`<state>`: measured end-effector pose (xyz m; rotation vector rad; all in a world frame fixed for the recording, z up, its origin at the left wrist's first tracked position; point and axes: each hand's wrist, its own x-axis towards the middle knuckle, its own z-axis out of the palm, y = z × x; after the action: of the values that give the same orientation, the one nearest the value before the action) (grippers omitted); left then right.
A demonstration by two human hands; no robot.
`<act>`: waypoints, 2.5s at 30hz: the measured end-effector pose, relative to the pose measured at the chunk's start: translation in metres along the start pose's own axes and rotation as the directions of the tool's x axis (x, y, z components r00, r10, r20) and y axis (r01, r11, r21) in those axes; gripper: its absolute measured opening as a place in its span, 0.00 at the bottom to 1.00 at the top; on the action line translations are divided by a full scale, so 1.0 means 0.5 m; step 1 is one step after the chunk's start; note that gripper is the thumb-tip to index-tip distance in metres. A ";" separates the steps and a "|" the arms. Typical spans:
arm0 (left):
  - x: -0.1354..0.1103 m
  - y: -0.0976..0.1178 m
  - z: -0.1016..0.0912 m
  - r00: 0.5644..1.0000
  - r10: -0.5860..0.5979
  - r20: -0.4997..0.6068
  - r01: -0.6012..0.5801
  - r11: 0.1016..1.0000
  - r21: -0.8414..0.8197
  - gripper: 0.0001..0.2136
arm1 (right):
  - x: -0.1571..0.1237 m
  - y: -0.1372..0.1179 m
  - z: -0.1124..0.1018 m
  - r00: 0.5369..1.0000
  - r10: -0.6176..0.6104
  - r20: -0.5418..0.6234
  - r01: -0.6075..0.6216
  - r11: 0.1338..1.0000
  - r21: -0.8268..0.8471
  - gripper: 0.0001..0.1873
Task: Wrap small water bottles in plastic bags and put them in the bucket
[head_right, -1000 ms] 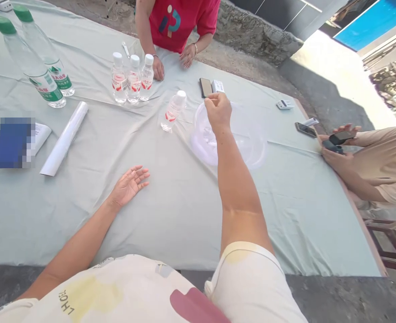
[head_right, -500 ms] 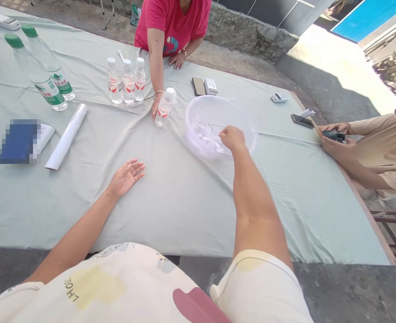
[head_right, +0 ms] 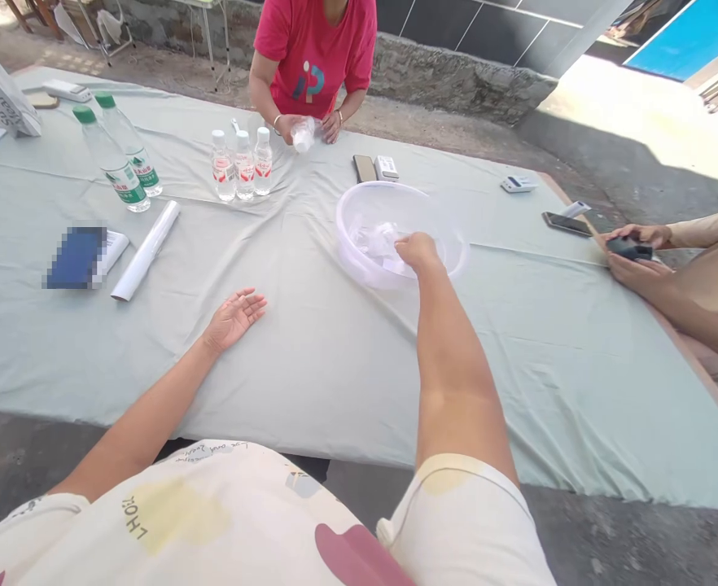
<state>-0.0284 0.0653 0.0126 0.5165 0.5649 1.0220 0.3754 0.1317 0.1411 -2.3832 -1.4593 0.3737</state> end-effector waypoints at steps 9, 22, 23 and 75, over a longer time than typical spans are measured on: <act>-0.035 -0.004 0.080 0.998 0.040 -0.045 -0.022 0.934 0.356 0.13 | -0.274 -0.069 -0.024 0.957 -0.266 0.116 0.038 0.512 0.858 0.14; -0.146 -0.012 0.127 0.994 -0.079 -0.075 0.104 0.902 0.420 0.14 | -0.494 -0.164 0.261 0.885 -0.161 0.437 -0.395 0.237 0.888 0.27; -0.150 -0.018 0.115 0.988 -0.124 -0.093 0.151 0.907 0.393 0.15 | -0.501 -0.173 0.276 0.887 -0.156 0.435 -0.393 0.239 0.888 0.27; -0.026 0.131 -0.006 0.832 0.516 -0.202 0.084 0.243 0.966 0.06 | -0.474 -0.049 0.212 0.995 0.015 -0.098 0.012 0.963 0.270 0.19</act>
<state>-0.0774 0.0821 0.0545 1.5206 1.7045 0.9869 0.2100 -0.0560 0.0669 -2.1541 -1.2736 0.4196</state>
